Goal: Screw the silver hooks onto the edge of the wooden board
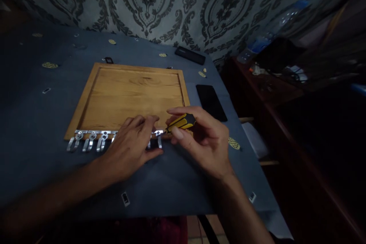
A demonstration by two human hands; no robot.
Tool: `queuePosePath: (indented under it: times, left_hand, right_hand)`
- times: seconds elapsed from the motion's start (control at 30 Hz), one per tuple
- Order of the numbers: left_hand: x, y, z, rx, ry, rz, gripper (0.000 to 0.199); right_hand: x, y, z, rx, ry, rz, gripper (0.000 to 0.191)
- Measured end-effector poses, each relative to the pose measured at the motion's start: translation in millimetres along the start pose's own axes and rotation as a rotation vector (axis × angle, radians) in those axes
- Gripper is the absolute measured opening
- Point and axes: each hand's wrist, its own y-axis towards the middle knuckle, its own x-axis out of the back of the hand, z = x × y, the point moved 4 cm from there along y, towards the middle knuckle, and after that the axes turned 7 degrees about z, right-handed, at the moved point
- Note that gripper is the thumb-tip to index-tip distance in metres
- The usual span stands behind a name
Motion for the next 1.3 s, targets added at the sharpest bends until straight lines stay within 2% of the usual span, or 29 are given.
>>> queuePosePath:
  times: [0.13, 0.3, 0.57, 0.83, 1.03, 1.3]
  left_hand:
    - [-0.2, 0, -1, -0.009, -0.001, 0.008, 0.054]
    - [-0.7, -1, -1, -0.025, 0.0, -0.008, 0.052]
    - [-0.4, 0, 1, -0.021, 0.012, 0.0, 0.059]
    - [0.6, -1, -1, -0.029, 0.028, -0.009, 0.054]
    - [-0.1, 0, 0, -0.009, 0.04, 0.009, 0.055]
    - [-1.2, 0, 0, -0.008, 0.031, -0.009, 0.059]
  right_hand:
    - [0, 1, 2, 0.048, -0.023, 0.072, 0.016]
    - [0, 4, 6, 0.167, -0.131, 0.009, 0.01]
    - [-6, 3, 8, 0.253, -0.192, -0.099, 0.009]
    - [1, -6, 7, 0.24, -0.148, -0.356, 0.003]
    - [-2, -3, 2, 0.225, -0.186, -0.253, 0.007]
    - [-3, -2, 1, 0.222, -0.207, -0.228, 0.008]
